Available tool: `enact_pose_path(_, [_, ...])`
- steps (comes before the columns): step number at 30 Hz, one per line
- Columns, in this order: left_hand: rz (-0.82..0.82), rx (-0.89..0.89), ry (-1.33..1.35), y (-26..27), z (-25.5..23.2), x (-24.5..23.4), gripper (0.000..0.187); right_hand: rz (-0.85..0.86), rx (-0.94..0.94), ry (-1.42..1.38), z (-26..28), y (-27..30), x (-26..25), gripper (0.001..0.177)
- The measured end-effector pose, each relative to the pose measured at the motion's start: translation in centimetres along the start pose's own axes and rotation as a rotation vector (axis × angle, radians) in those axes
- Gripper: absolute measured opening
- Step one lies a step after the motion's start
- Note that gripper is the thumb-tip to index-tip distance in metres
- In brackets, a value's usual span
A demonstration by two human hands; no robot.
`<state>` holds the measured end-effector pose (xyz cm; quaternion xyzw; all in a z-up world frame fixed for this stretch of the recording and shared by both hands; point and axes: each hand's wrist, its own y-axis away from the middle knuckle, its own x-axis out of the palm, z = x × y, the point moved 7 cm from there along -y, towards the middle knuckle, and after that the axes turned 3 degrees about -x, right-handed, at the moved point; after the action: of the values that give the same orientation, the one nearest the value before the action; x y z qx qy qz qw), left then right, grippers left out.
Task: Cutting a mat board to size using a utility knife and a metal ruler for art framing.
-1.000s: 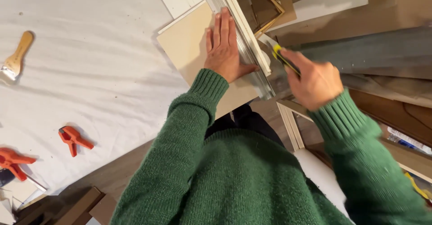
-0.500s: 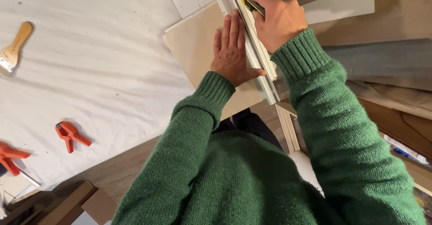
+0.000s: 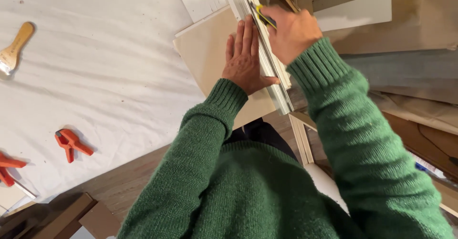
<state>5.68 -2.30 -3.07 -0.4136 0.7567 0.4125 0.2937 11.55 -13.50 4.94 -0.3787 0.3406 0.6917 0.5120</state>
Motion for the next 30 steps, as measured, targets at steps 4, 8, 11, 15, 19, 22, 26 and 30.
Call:
enact_pose_path(4, [-0.081, 0.042, -0.016, -0.1, -0.4, -0.6, 0.155, -0.031, -0.105, 0.047, -0.4, 4.7, -0.4, 0.034])
enact_pose_path(8, [0.041, -0.034, -0.003, 0.0, -0.4, -0.4, 0.154, 0.028, -0.041, 0.055, -0.1, 9.5, -2.0, 0.034])
enact_pose_path(11, [-0.016, -0.001, 0.018, 0.1, -0.2, 0.2, 0.154, 0.090, -0.003, 0.017, -0.5, 12.1, -2.3, 0.034])
enact_pose_path(15, [-0.100, 0.019, 0.040, -0.1, -0.1, 0.3, 0.152, 0.259, 0.135, 0.010, -1.5, 15.1, -1.8, 0.037])
enact_pose_path(19, [-0.062, 0.013, -0.033, 0.0, -0.4, -0.3, 0.152, 0.396, 0.223, 0.035, -2.6, 17.1, -1.7, 0.044])
enact_pose_path(22, [-0.015, 0.000, -0.020, 0.6, -0.4, -0.3, 0.153, 0.400, 0.185, 0.038, -3.3, 19.2, -1.7, 0.045])
enact_pose_path(26, [-0.049, -0.003, 0.012, -0.3, -0.3, -0.9, 0.152, 0.509, 0.216, 0.175, -5.0, 20.2, -1.7, 0.041])
enact_pose_path(30, [-0.078, 0.028, 0.020, -0.1, -0.7, -0.7, 0.151, 0.328, 0.197, 0.060, -4.3, 19.2, -3.7, 0.045])
